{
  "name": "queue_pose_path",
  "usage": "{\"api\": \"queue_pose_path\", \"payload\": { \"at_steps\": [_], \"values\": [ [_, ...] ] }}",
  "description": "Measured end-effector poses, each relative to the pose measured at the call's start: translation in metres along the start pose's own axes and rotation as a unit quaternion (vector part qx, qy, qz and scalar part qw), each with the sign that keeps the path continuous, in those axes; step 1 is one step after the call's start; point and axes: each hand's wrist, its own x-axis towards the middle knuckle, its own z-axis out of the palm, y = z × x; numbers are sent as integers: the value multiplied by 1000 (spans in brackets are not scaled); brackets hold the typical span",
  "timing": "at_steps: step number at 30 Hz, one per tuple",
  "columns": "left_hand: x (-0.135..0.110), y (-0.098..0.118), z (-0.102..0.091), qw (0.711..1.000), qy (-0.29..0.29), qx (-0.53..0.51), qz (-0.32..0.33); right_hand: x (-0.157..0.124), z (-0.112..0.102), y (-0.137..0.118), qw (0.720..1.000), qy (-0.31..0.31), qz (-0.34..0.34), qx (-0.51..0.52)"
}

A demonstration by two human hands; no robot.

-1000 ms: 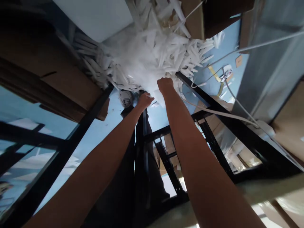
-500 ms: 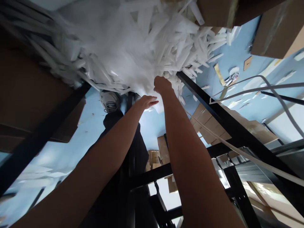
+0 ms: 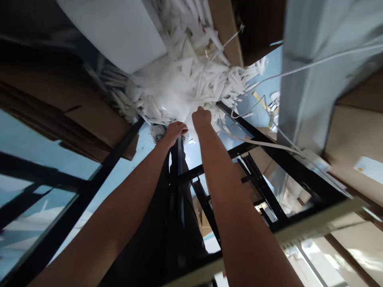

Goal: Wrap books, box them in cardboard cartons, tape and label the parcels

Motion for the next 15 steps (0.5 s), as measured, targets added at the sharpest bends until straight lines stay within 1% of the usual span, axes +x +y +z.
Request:
{"api": "queue_pose_path", "payload": {
  "at_steps": [2, 4, 7, 10, 13, 15],
  "values": [
    [-32, 25, -8, 1000, -7, 5, 4, -34, -31, -2, 1000, -5, 7, 4],
    [-66, 49, -14, 1000, -18, 5, 13, -70, -58, 0, 1000, 5, 18, 9],
    [-123, 80, -20, 998, -51, -1, 31, -125, -90, 2, 999, 33, 12, 8],
    [-183, 101, -23, 995, -78, 8, 62, -177, -108, -4, 998, 47, -33, -1],
    [-244, 113, -23, 991, -97, 23, 93, -228, -114, -16, 995, 74, -73, -9],
    [-284, 117, -25, 986, -113, 35, 121, -261, -115, -23, 993, 85, -84, -15]
  ]
}}
